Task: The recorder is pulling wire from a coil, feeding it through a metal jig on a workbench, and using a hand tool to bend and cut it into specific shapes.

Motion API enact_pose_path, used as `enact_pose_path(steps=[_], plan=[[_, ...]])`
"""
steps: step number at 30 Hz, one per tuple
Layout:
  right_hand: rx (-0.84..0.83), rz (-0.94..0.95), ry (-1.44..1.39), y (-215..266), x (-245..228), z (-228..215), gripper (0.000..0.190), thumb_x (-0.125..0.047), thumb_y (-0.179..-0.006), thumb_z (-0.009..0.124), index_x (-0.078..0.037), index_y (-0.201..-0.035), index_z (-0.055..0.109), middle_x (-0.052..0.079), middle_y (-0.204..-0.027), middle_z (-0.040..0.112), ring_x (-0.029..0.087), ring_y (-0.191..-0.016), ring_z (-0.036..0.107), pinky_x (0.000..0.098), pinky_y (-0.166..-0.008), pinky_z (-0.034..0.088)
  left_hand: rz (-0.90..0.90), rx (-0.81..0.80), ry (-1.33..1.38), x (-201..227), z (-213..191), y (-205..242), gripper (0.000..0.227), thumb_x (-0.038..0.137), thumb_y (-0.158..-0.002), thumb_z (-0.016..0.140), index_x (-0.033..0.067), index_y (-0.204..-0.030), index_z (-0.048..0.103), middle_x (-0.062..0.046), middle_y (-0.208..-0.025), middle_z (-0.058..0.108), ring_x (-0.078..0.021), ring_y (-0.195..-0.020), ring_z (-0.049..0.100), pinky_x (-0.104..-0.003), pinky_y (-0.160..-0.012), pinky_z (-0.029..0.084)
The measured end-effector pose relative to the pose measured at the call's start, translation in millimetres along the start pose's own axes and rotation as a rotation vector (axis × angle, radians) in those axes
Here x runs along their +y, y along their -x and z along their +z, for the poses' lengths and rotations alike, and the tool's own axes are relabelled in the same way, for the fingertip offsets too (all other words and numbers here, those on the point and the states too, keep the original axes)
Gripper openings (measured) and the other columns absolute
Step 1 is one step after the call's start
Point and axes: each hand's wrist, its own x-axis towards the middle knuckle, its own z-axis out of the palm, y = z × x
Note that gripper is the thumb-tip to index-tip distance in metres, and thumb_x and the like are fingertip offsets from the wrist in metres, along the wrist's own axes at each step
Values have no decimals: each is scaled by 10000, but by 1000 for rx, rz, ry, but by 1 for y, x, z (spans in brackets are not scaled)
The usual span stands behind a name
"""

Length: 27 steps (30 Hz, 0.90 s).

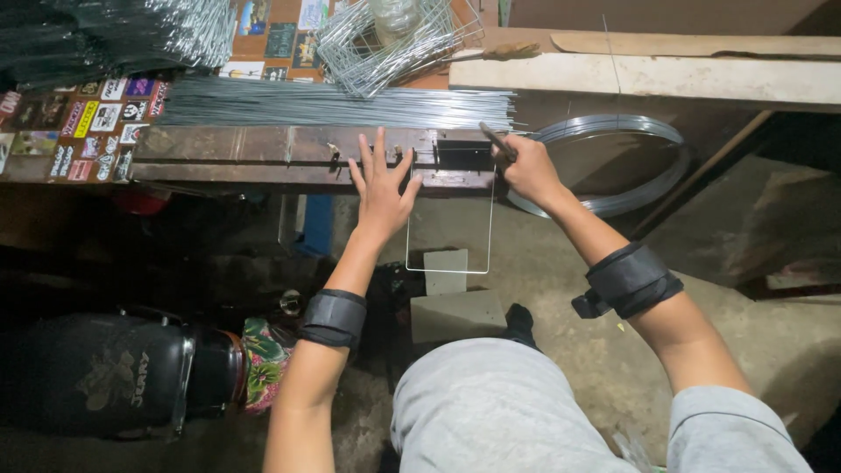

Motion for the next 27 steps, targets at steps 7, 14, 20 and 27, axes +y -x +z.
enact_pose_path(steps=[7, 14, 20, 27], plan=[[55, 58, -75, 6, -5, -8, 410, -228, -887, 720, -17, -1225, 622, 148, -901, 710, 207, -805, 696, 356, -714, 527, 2, -12, -46, 0, 0, -2, 501, 414, -955, 693, 132, -1369, 678, -177, -1678, 256, -468, -1559, 98, -719, -1190, 56], [18, 150, -46, 17, 1, 1, 445, -277, -787, 853, -11, -1086, 660, 126, -875, 725, 193, -795, 684, 354, -750, 537, 0, -48, -145, 4, -5, -4, 551, 498, -936, 688, 148, -1362, 671, -136, -1532, 482, -498, -1453, 314, -720, -1161, 143], [63, 190, -77, 19, 29, 17, 343, -190, -785, 805, -4, -1035, 663, 96, -833, 711, 145, -758, 660, 326, -722, 540, -32, -63, -156, 13, -8, -4, 553, 513, -942, 686, 164, -1371, 669, -130, -1532, 488, -489, -1452, 322, -744, -1156, 164], [90, 69, -221, 42, -12, 13, 293, -177, -856, 781, -8, -1059, 653, -17, -717, 584, 58, -670, 542, 261, -609, 461, -21, -83, -207, 5, -1, -4, 589, 536, -945, 653, 154, -1393, 651, -133, -1553, 453, -491, -1468, 259, -785, -1121, 68]])
